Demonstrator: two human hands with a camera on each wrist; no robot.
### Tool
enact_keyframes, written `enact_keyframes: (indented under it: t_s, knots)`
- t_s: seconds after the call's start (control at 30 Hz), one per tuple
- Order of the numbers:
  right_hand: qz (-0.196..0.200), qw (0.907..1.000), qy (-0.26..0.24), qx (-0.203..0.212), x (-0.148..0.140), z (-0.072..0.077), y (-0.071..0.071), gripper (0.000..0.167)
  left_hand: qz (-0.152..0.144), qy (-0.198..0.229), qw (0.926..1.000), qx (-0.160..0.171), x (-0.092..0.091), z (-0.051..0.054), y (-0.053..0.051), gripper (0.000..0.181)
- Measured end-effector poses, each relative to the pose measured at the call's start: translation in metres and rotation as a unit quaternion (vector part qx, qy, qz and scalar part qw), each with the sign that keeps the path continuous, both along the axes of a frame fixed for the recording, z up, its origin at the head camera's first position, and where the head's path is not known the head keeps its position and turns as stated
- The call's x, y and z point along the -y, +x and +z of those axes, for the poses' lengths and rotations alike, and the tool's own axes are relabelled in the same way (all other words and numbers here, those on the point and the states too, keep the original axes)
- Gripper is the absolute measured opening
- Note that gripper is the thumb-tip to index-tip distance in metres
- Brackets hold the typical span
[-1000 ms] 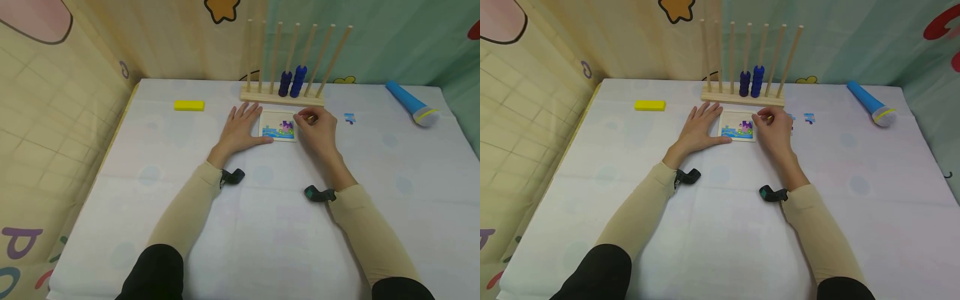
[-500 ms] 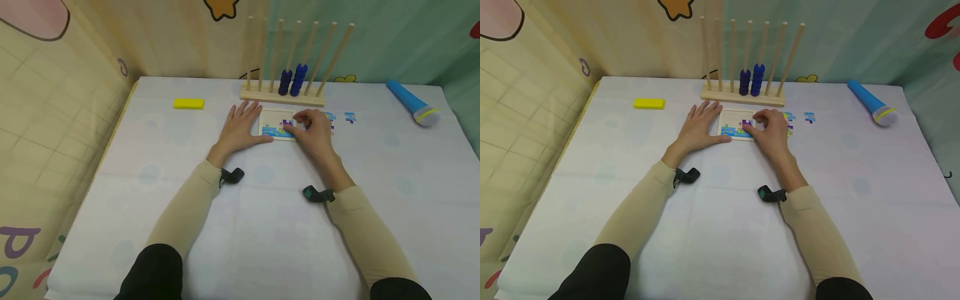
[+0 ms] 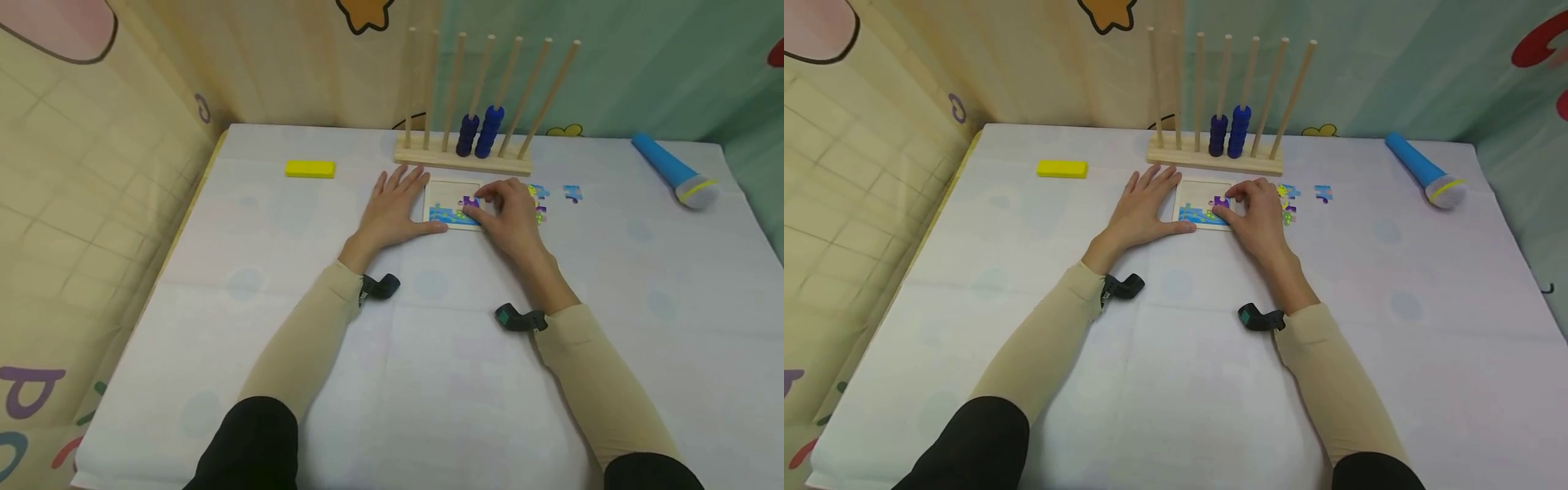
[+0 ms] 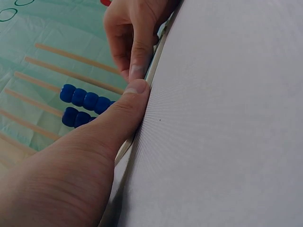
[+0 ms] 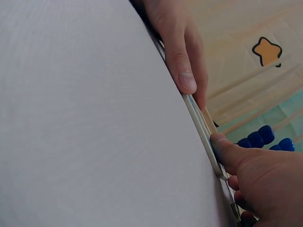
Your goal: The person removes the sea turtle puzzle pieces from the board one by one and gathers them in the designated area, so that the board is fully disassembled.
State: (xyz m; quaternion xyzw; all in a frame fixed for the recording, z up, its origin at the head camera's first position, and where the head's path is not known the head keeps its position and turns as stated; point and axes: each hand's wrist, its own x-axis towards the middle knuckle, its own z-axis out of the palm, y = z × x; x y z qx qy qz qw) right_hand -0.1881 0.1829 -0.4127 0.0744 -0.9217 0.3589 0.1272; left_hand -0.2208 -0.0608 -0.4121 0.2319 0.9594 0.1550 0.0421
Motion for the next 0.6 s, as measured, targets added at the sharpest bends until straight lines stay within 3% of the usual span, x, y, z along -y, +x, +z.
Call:
enact_keyframes:
  t_s: [0.33, 0.6]
  knots:
    - [0.010, 0.9999, -0.010, -0.005, -0.0012, -0.0019, -0.0015, 0.036, -0.003, 0.001, 1.0000, -0.001, 0.0000, 0.0002, -0.0015, 0.111]
    - [0.023, 0.9953, -0.091, -0.023, -0.0015, -0.0056, -0.0010, 0.027, -0.001, 0.002, 1.0000, 0.002, 0.0005, 0.0000, -0.0012, 0.111]
